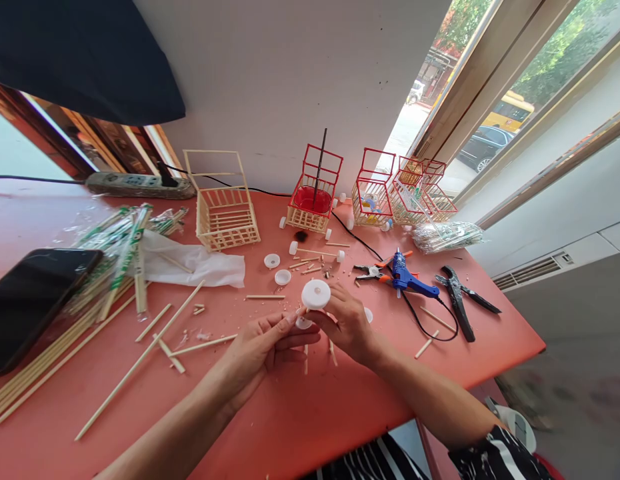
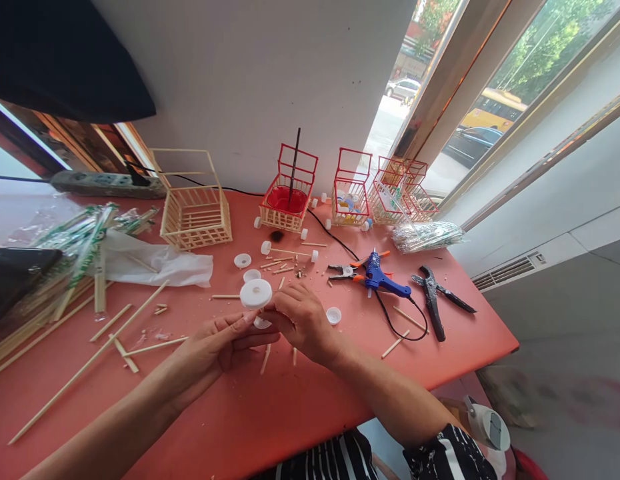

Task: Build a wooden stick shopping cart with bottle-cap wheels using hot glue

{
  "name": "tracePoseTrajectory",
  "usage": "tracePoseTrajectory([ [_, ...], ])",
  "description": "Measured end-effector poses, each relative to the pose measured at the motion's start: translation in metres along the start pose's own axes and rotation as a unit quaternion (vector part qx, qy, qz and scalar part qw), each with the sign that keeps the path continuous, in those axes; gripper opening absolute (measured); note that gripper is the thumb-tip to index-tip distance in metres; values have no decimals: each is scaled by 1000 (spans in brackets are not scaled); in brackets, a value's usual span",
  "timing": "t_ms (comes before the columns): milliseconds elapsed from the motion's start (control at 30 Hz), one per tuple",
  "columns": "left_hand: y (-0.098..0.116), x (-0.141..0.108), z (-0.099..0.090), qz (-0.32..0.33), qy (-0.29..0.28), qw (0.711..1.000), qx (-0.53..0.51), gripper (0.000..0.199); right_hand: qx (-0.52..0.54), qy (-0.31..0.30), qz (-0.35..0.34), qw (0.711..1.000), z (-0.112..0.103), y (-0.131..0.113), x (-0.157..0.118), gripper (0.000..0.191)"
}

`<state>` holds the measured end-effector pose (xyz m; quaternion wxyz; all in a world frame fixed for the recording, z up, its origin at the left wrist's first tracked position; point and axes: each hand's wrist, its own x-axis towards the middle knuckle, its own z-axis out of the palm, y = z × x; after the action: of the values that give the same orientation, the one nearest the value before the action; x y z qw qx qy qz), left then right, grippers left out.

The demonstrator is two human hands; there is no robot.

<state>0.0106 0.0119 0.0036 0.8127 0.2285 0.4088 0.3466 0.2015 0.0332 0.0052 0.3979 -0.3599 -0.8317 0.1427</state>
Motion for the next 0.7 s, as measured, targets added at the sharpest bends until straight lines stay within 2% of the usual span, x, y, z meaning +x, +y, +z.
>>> tracePoseTrajectory([
  [233, -2, 1, -1, 3, -4, 1000, -1, 41, 8, 12, -7, 1000, 1, 0, 0, 19],
  [433, -1, 0, 1, 0, -8, 1000, 1, 36, -8, -6, 7, 1000, 2, 2, -2, 16],
  [700, 0, 1, 2, -1, -1, 1000, -9, 34, -3, 6, -2, 1000, 1, 0, 0, 20],
])
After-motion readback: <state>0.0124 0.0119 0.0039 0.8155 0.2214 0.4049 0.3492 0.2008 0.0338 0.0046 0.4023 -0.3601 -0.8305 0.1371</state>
